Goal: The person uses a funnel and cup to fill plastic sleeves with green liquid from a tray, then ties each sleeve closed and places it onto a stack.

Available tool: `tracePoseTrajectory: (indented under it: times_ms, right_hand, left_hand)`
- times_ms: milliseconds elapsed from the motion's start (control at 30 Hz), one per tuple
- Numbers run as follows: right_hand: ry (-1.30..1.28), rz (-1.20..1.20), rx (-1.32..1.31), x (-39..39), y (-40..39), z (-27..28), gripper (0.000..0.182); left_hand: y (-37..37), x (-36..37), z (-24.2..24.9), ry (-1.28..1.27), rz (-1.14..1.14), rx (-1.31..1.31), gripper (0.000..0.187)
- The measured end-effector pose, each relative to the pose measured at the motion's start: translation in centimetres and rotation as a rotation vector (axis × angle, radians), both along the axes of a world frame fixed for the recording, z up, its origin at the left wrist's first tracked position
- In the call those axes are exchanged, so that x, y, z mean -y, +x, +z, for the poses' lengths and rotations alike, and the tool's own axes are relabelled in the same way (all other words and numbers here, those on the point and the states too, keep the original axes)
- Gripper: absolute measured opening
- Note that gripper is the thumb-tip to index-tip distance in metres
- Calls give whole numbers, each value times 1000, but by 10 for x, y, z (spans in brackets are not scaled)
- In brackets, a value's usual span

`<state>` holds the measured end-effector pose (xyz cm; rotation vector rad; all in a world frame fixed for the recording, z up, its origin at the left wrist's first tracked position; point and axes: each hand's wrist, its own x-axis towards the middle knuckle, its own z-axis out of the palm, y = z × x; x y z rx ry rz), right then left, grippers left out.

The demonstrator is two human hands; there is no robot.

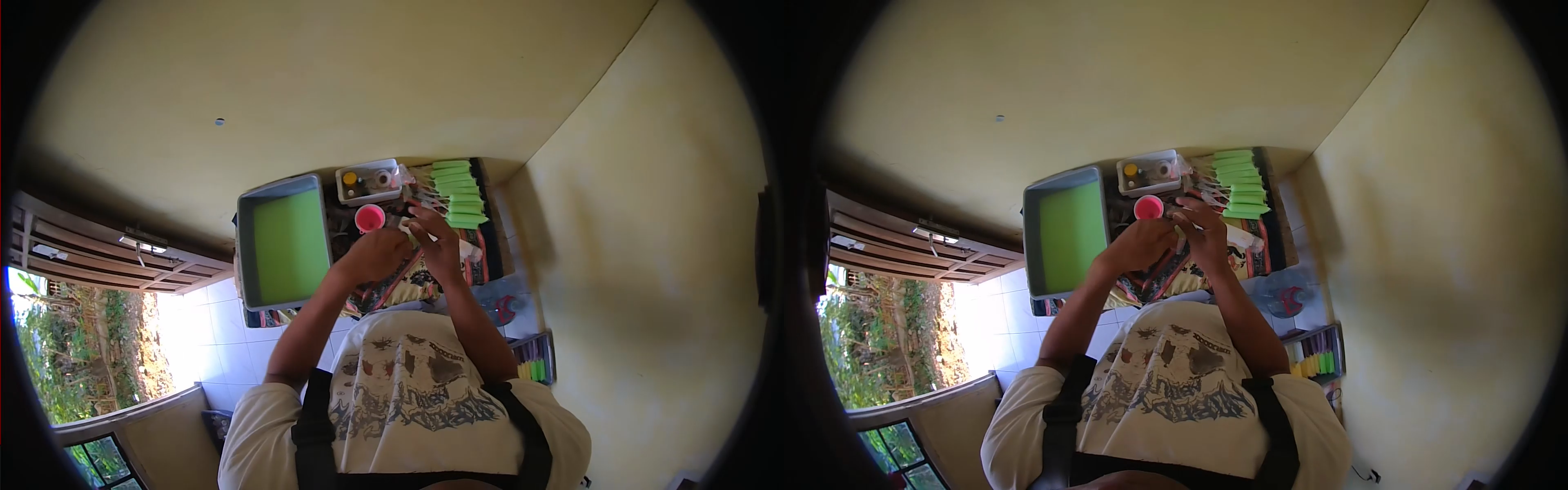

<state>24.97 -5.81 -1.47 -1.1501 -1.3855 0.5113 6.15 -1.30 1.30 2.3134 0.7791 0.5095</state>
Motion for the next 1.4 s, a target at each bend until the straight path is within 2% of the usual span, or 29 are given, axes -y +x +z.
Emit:
tracePoseTrajectory:
  times_ms: [133, 333, 367, 433, 533, 667, 767, 867, 933, 1033, 1133, 1167, 1267, 1367, 1400]
  right_hand:
    - [-425, 205, -417, 6, -4, 9, 23]
    - [-517, 29, -602, 6, -18, -9, 26]
    - [-523, 68, -554, 7, -16, -9, 27]
    - [-535, 142, -450, 10, -3, 2, 28]
    - [-539, 326, -527, 13, 6, -5, 33]
    - [-635, 412, -437, 16, 19, 4, 36]
    - [-579, 376, -377, 16, 18, -2, 33]
    - [-550, 297, -243, 18, 17, -4, 30]
    - [-543, 209, -126, 22, 15, 2, 28]
    - [-334, 36, 68, 26, 14, 0, 21]
    - [-217, -73, 149, 29, 16, 4, 16]
    - [-252, -73, 145, 30, 18, 4, 14]
    - [-259, -2, -67, 24, 23, -2, 16]
    - [-116, 43, -94, 13, 30, -16, 12]
    - [-147, 57, -66, 13, 34, -12, 14]
  left_hand:
    - [-4, -5, 55, 58, -67, 48, 15]
    - [-6, -1, 37, -30, 42, 99, 19]
    - [-6, 0, 31, -38, 60, 111, 20]
    - [-8, 4, 22, -244, 140, 135, 21]
    - [-12, 1, 18, -461, 203, 122, 22]
    - [-12, 8, 14, -646, 290, 117, 22]
    - [-12, 9, -12, -509, 326, 117, 24]
    - [-7, 14, -13, -411, 336, 72, 22]
    - [0, 20, -14, -445, 425, 72, 23]
    - [14, 29, -11, -462, 528, 167, 20]
    - [30, 38, 0, -428, 611, 258, 15]
    - [35, 40, 2, -413, 640, 279, 13]
    - [42, 36, -5, 103, 476, 379, 11]
    - [54, 33, -5, 263, 492, 477, 11]
    - [57, 34, -8, 175, 514, 461, 13]
